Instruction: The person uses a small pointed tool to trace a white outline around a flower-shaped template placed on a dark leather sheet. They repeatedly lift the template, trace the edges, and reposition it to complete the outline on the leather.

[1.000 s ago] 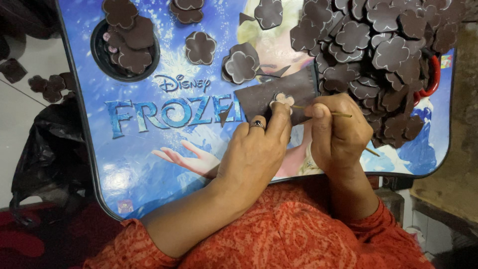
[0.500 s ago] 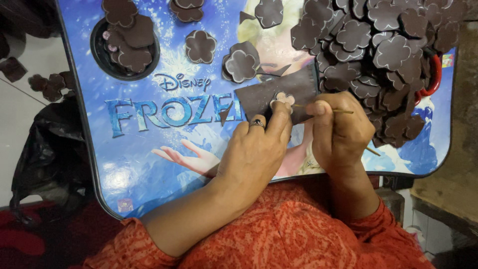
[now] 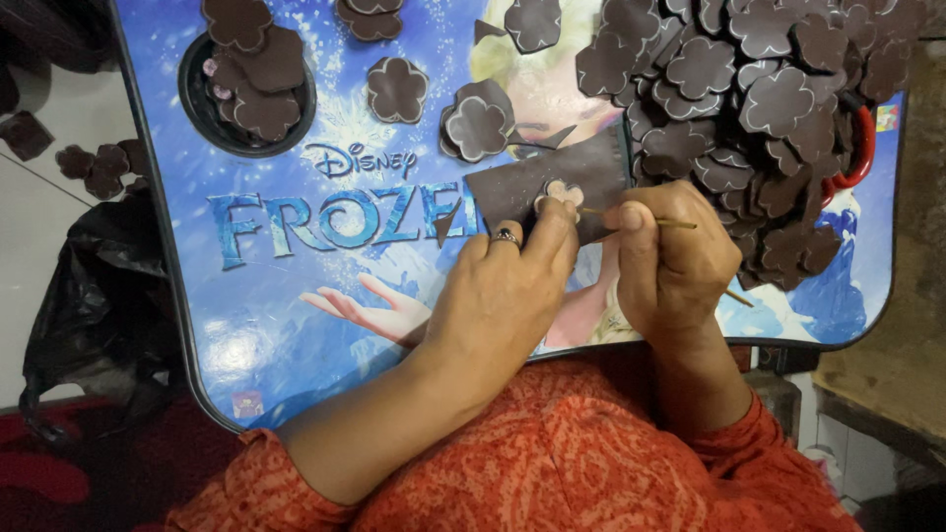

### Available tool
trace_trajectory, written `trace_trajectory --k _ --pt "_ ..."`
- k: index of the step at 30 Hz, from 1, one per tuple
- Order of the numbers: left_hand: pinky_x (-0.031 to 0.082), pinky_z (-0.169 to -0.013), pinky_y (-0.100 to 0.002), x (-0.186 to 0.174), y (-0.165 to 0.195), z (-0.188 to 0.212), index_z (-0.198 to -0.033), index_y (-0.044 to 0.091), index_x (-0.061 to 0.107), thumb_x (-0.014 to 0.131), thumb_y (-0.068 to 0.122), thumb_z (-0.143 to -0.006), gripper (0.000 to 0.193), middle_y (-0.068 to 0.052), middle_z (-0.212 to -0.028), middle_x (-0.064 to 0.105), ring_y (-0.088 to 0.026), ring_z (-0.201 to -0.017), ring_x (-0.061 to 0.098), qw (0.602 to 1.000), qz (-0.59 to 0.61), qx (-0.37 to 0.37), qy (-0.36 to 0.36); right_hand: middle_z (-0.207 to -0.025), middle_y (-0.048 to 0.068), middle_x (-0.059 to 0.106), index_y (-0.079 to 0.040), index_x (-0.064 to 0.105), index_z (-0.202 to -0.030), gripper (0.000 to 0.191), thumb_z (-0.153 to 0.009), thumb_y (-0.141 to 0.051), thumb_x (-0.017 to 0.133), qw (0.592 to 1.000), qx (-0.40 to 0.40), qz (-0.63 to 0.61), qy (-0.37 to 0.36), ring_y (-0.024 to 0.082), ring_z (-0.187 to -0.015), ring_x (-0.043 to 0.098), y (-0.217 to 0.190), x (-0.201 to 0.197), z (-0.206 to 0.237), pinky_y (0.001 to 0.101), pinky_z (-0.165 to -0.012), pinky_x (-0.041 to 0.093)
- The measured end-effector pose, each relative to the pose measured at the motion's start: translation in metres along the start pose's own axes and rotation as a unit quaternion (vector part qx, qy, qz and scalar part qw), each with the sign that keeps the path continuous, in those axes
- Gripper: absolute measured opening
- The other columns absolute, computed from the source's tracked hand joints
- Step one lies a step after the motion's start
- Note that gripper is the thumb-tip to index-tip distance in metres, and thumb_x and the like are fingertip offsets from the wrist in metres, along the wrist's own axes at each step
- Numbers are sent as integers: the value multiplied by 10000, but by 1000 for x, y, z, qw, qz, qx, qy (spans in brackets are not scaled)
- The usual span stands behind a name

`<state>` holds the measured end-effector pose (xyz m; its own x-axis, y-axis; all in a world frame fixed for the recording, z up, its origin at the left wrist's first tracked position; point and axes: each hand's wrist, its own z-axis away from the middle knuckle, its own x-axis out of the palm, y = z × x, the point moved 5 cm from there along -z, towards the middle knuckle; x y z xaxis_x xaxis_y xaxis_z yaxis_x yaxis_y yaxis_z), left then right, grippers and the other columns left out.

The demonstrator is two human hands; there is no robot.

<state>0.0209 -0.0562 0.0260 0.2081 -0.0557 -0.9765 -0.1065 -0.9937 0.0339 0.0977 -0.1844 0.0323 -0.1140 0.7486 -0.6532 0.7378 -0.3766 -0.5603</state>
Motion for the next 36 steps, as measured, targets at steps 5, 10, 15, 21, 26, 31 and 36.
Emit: trace_trajectory --k 5,10,15,21,26,31,36 --pt "528 -704 -302 2 -8 -3 -1330 72 633 618 178 -882 460 -17 -1241 606 -162 -858 657 997 65 -3 28 -870 105 662 18 609 -954 180 -1130 -13 589 1000 15 -26 4 207 -699 608 1 0 1 311 -657 479" --pt "548 -713 -371 4 -20 -8 -1233 81 658 620 152 -891 351 -27 -1174 632 -201 -821 681 987 157 0 45 -852 108 653 24 611 -957 194 -1139 -20 562 998 21 -58 12 206 -708 600 -1 0 2 311 -669 480" --pt "565 -740 -398 7 -40 -16 -1142 115 682 640 101 -914 233 -38 -1075 651 -258 -894 706 948 311 -7 64 -906 108 660 10 634 -922 207 -1119 -5 572 998 10 -66 -9 205 -688 595 -5 3 -1 311 -649 465" --pt "559 -737 -412 8 -46 -19 -1106 130 694 682 68 -883 231 -39 -1056 653 -271 -892 708 937 342 -11 65 -910 104 660 9 610 -910 199 -1109 6 611 999 -21 -47 -6 218 -690 591 -8 5 -3 324 -650 458" --pt "550 -713 -416 8 -48 -20 -1091 123 691 699 71 -886 212 -46 -1045 647 -276 -878 704 932 357 -8 62 -909 98 662 16 615 -915 188 -1103 8 610 998 -21 -48 -17 221 -703 601 -8 6 -3 326 -656 465" --pt "549 -710 -418 9 -47 -20 -1076 117 687 700 69 -895 188 -47 -1036 644 -273 -868 703 932 357 -11 54 -909 100 665 17 620 -912 181 -1091 19 600 998 -19 -60 -23 220 -706 609 -10 7 -4 324 -663 473" --pt "547 -711 -421 9 -48 -20 -1083 114 685 693 60 -887 204 -53 -1045 643 -279 -879 704 930 361 -9 63 -903 105 674 24 627 -894 190 -1082 24 599 997 -23 -69 -33 225 -713 623 -13 8 -5 321 -669 488"
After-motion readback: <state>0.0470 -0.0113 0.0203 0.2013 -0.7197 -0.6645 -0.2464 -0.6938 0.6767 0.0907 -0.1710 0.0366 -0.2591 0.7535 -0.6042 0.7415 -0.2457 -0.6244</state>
